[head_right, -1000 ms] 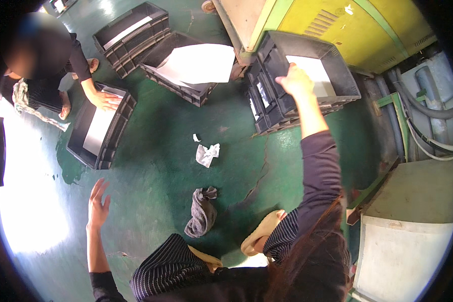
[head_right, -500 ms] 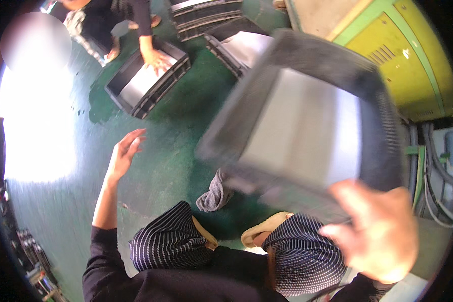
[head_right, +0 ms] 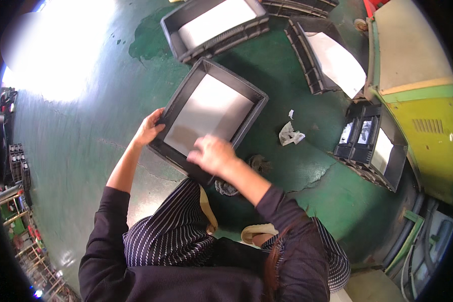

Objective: The person sits on the floor and repeatedly folds white sheets of paper in half. They place the folded sheets into a black plastic crate and occasionally wipe the crate with a cloth. Another person is visible in the background performing similar actions.

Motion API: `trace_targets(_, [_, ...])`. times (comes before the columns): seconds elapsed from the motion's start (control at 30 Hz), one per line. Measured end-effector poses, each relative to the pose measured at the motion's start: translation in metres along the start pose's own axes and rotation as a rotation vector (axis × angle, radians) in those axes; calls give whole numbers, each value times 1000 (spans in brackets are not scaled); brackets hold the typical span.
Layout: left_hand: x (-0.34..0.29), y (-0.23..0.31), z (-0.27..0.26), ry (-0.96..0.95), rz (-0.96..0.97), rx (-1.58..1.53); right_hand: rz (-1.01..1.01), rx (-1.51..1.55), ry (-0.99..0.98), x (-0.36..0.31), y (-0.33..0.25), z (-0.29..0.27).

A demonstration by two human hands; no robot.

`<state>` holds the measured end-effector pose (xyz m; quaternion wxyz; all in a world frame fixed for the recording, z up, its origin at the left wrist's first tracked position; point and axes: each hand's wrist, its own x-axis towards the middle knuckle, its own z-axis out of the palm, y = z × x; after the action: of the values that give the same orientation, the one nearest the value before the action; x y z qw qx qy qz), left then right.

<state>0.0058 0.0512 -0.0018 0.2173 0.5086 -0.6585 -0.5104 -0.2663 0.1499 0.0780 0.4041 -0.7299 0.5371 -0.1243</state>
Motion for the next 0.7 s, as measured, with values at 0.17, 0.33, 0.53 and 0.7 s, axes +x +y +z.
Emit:
trace_targets(0.17, [18,9,-3,-57,-41,6,397,-326,181,92,108,-22])
trace_targets(0.33, [15,15,-1,-17,-50,70,657,-297,143,133,134,-10])
trace_targets(0.53, [12,19,1,54,13,206,573,-428,186,135,129,-4])
trace_targets(0.7, [-13,78,40,368,396,614,370,-270,356,87,89,-44])
